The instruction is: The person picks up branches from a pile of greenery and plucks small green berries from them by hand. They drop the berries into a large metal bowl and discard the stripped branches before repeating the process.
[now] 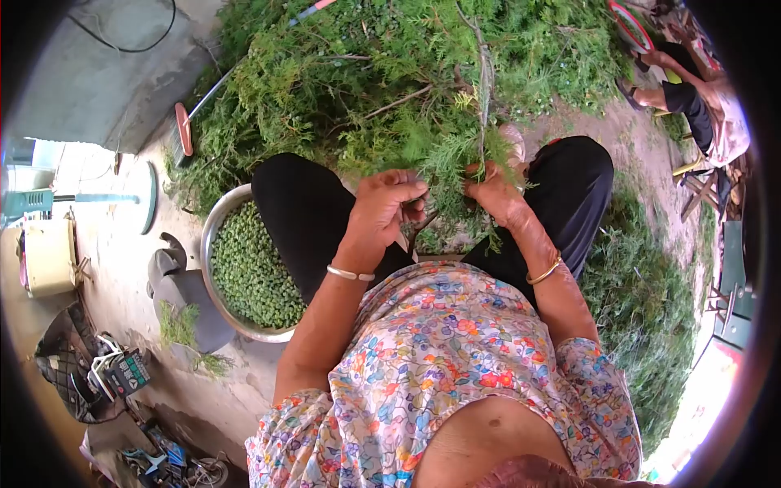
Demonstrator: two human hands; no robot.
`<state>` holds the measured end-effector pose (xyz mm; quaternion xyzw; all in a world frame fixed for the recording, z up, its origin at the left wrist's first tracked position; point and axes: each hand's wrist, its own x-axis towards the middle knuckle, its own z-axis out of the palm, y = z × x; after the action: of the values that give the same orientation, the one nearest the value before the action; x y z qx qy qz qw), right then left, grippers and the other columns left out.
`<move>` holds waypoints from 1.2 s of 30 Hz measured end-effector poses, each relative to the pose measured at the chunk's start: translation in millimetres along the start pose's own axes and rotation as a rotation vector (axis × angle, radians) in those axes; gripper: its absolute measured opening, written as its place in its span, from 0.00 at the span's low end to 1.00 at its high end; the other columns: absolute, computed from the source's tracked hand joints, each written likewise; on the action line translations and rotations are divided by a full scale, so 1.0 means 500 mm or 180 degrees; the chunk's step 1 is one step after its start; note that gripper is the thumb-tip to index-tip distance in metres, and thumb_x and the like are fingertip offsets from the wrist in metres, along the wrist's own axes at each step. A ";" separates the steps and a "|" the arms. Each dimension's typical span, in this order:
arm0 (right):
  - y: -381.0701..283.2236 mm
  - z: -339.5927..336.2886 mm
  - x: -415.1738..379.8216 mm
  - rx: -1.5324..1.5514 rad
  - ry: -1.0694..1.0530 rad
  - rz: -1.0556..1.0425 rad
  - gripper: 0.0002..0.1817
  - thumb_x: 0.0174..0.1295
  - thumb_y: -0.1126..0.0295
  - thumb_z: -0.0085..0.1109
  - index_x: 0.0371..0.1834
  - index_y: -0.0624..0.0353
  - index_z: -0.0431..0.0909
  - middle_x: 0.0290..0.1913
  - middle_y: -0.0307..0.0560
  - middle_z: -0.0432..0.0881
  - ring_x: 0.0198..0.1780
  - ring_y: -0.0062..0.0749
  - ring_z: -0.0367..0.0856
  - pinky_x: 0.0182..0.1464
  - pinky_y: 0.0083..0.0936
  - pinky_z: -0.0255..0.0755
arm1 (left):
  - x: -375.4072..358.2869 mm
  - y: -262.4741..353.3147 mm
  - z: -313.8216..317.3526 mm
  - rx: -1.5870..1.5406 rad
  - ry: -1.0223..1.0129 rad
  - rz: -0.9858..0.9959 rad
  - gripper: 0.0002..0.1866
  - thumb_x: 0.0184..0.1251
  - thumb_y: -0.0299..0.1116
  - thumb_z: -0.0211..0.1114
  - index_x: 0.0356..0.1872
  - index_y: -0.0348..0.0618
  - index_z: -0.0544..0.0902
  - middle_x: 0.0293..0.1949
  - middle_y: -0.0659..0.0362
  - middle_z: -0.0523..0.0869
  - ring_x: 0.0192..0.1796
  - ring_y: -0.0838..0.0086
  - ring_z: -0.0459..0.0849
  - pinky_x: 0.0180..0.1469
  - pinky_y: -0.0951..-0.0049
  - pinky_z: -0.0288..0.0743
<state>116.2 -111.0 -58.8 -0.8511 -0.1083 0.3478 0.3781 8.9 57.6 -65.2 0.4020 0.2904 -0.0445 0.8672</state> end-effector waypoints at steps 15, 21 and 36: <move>0.091 0.022 0.084 0.0928 0.0782 -0.0111 0.20 0.54 0.63 0.65 0.45 0.66 0.74 0.40 0.42 0.78 0.40 0.26 0.73 0.46 0.24 0.67 | -0.024 0.057 0.034 0.1405 -0.0203 0.0049 0.08 0.56 0.28 0.64 0.22 0.36 0.76 0.17 0.62 0.74 0.14 0.82 0.67 0.15 0.80 0.59; 0.050 -0.019 0.054 0.2020 0.1216 -0.0576 0.30 0.52 0.55 0.67 0.50 0.69 0.71 0.48 0.47 0.76 0.47 0.29 0.73 0.53 0.25 0.65 | -0.131 0.160 -0.094 0.0149 0.1097 0.1505 0.07 0.56 0.26 0.63 0.33 0.33 0.79 0.24 0.54 0.80 0.19 0.76 0.72 0.20 0.76 0.68; 0.034 -0.019 0.035 0.2304 0.1438 -0.0587 0.19 0.55 0.62 0.67 0.44 0.60 0.72 0.43 0.36 0.76 0.45 0.21 0.69 0.54 0.21 0.61 | -0.200 0.160 -0.164 0.2898 0.2793 0.2059 0.17 0.56 0.35 0.66 0.41 0.31 0.80 0.35 0.49 0.83 0.36 0.64 0.81 0.43 0.70 0.73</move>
<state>134.2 -120.3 -75.3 -0.7052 0.0305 0.1331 0.6957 -87.2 155.0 0.9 0.7715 0.4315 0.2643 0.3858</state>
